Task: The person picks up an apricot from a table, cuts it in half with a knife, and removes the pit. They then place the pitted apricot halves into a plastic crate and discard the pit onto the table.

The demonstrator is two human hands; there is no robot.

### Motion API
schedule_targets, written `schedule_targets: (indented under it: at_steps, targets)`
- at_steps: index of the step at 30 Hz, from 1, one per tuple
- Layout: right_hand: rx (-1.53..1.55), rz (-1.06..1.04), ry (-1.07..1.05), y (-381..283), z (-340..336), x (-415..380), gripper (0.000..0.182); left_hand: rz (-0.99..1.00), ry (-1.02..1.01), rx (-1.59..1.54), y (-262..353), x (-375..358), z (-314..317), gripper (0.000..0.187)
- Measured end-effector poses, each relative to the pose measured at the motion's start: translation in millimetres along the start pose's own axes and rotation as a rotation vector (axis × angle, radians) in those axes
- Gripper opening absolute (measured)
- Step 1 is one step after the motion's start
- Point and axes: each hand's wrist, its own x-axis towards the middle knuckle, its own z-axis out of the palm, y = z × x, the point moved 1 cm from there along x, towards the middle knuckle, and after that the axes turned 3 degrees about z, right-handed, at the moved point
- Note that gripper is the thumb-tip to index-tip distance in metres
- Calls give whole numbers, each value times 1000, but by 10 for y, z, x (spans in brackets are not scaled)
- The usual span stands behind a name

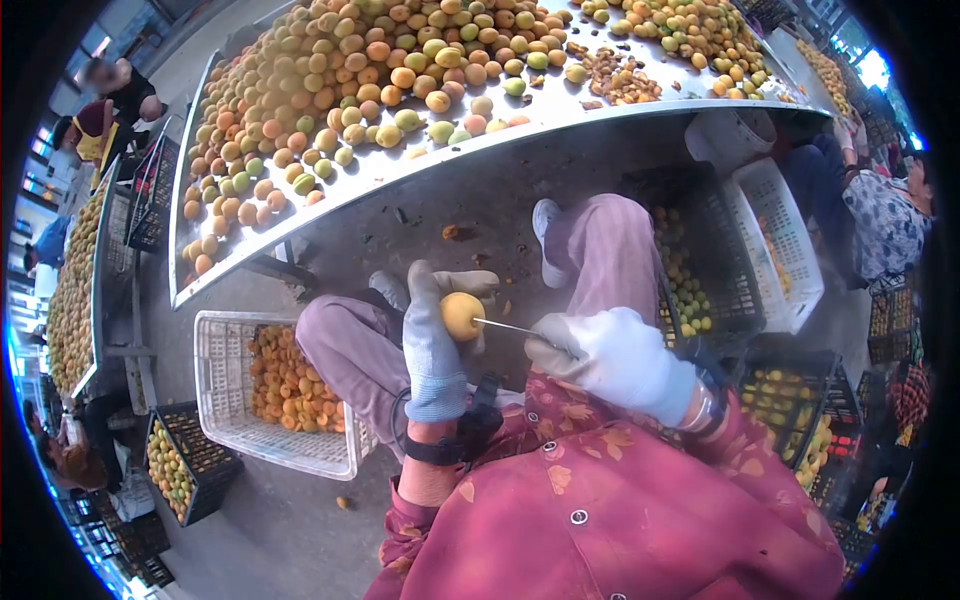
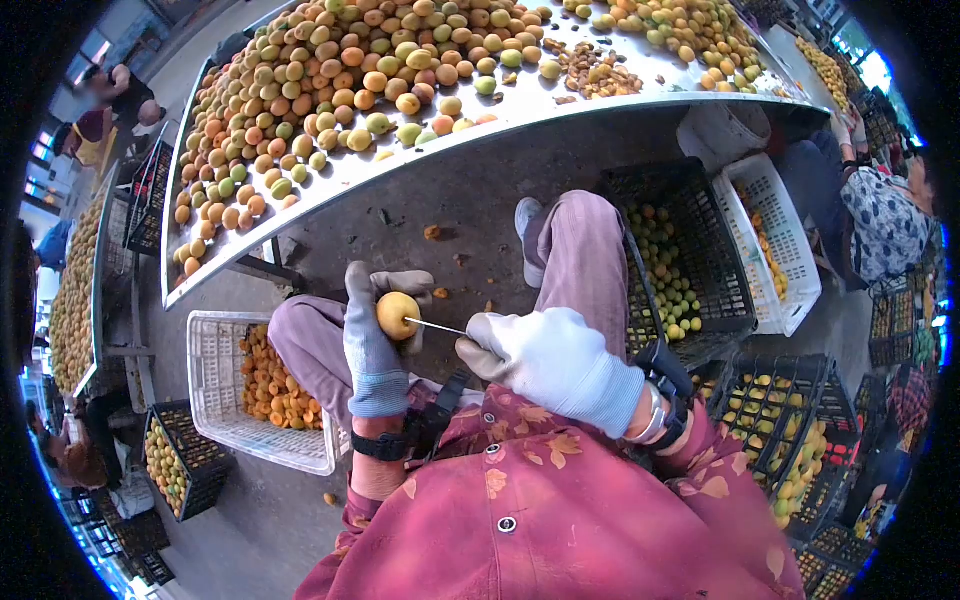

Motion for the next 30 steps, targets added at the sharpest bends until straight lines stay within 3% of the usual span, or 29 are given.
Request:
schedule_targets:
  at_steps: [3, 5, 7, 9, 13, 15, 16, 19, 21, 23, 24, 25, 26, 28, 29, 30]
  targets:
    - [-29, -24, -130, 165, -90, 103, 29, -39, -74, -2, -41, 12, -33, 66]
    - [267, 111, -511, 305, -156, 238, 30, -52, -136, -18, -89, -5, -49, 66]
    - [549, 387, -789, 282, -240, 359, 25, -163, -281, -91, -120, -29, -42, 66]
    - [755, 323, -999, 424, -187, 355, 27, -141, -255, -145, -84, -48, 36, 66]
    - [788, 371, -941, 399, -207, 304, 27, -203, -262, -238, -92, 14, 0, 68]
    - [805, 459, -782, 405, -200, 285, 24, -229, -249, -268, -102, 36, -18, 69]
    - [783, 437, -721, 417, -162, 276, 33, -216, -246, -244, -116, 37, -36, 70]
    - [717, 408, -546, 324, -128, 234, 36, -167, -235, -193, -138, 48, -22, 72]
    - [588, 396, -564, 306, -134, 233, 40, -127, -218, -164, -133, 41, -20, 73]
    - [327, 90, -349, 357, -66, 182, 39, -105, -185, -111, -105, 27, -13, 73]
    - [327, 90, -351, 349, -54, 154, 39, -105, -183, -111, -104, 19, -14, 73]
    - [195, 37, -318, 340, -47, 129, 20, -93, -159, -92, -103, 15, -16, 73]
    - [64, -15, -285, 332, -44, 112, 19, -82, -136, -74, -102, 13, -15, 72]
    - [120, 25, -267, 298, -61, 95, 18, -94, -113, -79, -95, 26, -1, 72]
    - [176, 64, -249, 282, -73, 94, 37, -106, -88, -85, -94, 32, 0, 72]
    - [176, 64, -249, 270, -81, 96, 37, -106, -89, -85, -95, 32, -6, 72]
